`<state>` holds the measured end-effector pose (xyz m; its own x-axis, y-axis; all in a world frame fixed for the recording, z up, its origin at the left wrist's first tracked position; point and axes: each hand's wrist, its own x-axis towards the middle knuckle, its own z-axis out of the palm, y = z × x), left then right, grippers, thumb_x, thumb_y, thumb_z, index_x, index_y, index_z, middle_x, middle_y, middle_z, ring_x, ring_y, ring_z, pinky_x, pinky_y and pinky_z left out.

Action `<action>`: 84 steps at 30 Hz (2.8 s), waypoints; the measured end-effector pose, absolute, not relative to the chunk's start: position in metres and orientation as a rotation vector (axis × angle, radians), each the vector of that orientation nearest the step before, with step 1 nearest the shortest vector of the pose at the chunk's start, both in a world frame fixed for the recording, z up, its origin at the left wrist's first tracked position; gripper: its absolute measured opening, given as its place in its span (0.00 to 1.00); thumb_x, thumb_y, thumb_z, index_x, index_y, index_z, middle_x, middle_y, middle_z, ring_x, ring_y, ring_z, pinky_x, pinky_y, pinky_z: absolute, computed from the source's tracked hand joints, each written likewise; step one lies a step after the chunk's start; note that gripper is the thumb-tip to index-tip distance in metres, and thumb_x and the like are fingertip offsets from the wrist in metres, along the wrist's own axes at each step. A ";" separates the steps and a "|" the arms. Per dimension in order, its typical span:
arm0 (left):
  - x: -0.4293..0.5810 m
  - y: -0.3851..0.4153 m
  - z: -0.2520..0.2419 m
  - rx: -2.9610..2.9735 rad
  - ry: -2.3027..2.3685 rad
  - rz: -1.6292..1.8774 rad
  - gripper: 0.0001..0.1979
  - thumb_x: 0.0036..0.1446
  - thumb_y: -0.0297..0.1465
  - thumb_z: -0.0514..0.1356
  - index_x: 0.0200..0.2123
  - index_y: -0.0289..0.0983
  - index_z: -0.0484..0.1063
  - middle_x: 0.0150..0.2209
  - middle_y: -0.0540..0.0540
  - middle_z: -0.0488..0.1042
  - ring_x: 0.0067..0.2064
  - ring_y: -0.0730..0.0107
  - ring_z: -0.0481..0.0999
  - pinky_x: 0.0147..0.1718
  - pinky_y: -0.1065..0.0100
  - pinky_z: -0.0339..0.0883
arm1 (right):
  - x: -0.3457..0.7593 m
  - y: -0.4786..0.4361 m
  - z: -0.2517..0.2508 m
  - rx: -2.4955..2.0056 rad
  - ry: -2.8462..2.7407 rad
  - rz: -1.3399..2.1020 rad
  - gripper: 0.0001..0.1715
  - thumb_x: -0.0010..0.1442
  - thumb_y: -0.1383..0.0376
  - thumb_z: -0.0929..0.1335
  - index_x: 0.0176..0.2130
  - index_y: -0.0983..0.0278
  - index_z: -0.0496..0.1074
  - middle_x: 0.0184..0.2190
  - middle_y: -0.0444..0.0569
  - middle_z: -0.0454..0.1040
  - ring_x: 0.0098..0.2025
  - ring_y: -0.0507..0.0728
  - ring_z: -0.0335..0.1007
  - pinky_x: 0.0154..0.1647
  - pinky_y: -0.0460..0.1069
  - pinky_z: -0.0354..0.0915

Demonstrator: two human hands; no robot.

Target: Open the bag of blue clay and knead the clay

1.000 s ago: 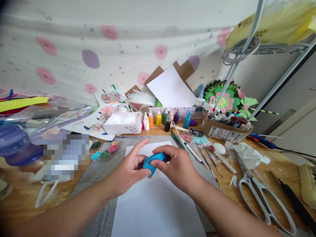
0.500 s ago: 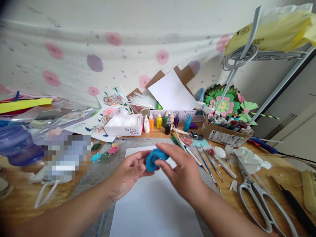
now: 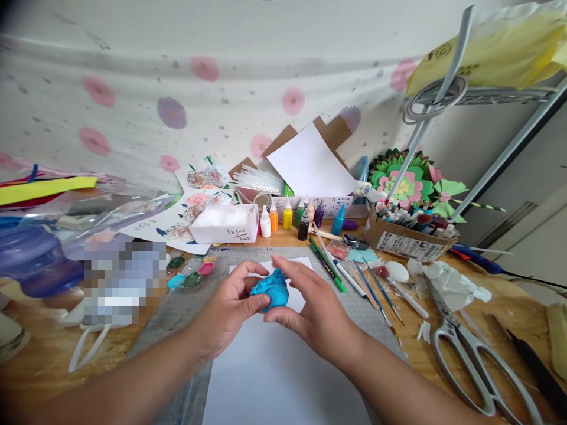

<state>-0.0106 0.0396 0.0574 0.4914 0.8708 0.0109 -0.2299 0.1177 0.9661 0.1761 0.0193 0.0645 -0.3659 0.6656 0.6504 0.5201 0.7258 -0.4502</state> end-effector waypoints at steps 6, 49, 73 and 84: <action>-0.011 0.045 0.059 1.266 0.757 0.912 0.13 0.54 0.30 0.64 0.39 0.38 0.62 0.30 0.52 0.74 0.32 0.72 0.74 0.36 0.66 0.67 | 0.172 0.017 0.075 -1.018 -1.985 0.261 0.12 0.60 0.61 0.70 0.44 0.59 0.75 0.35 0.48 0.80 0.36 0.56 0.77 0.37 0.49 0.72; -0.007 0.041 0.066 1.178 0.762 0.862 0.20 0.53 0.32 0.64 0.49 0.35 0.69 0.44 0.39 0.75 0.44 0.57 0.76 0.40 0.59 0.70 | 0.178 0.024 0.076 -1.303 -1.686 0.363 0.06 0.58 0.66 0.67 0.35 0.62 0.75 0.29 0.46 0.77 0.28 0.54 0.74 0.27 0.48 0.71; -0.008 0.041 0.056 1.101 0.677 0.909 0.26 0.53 0.37 0.66 0.53 0.39 0.64 0.40 0.44 0.74 0.43 0.61 0.75 0.41 0.60 0.69 | 0.178 0.013 0.079 -1.016 -1.933 0.391 0.31 0.63 0.57 0.67 0.63 0.54 0.59 0.56 0.53 0.70 0.53 0.59 0.70 0.49 0.56 0.70; -0.009 0.041 0.065 1.221 0.754 0.796 0.26 0.53 0.33 0.65 0.54 0.38 0.62 0.33 0.48 0.74 0.35 0.65 0.77 0.37 0.61 0.71 | 0.192 0.019 0.081 -0.916 -2.156 0.229 0.12 0.59 0.66 0.70 0.45 0.62 0.75 0.35 0.49 0.80 0.37 0.55 0.75 0.38 0.49 0.70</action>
<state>-0.0088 0.0408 0.0648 0.5223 0.8497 -0.0721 -0.1177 0.1555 0.9808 0.1925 0.0192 0.0808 -0.4471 0.6769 0.5847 0.5392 0.7255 -0.4277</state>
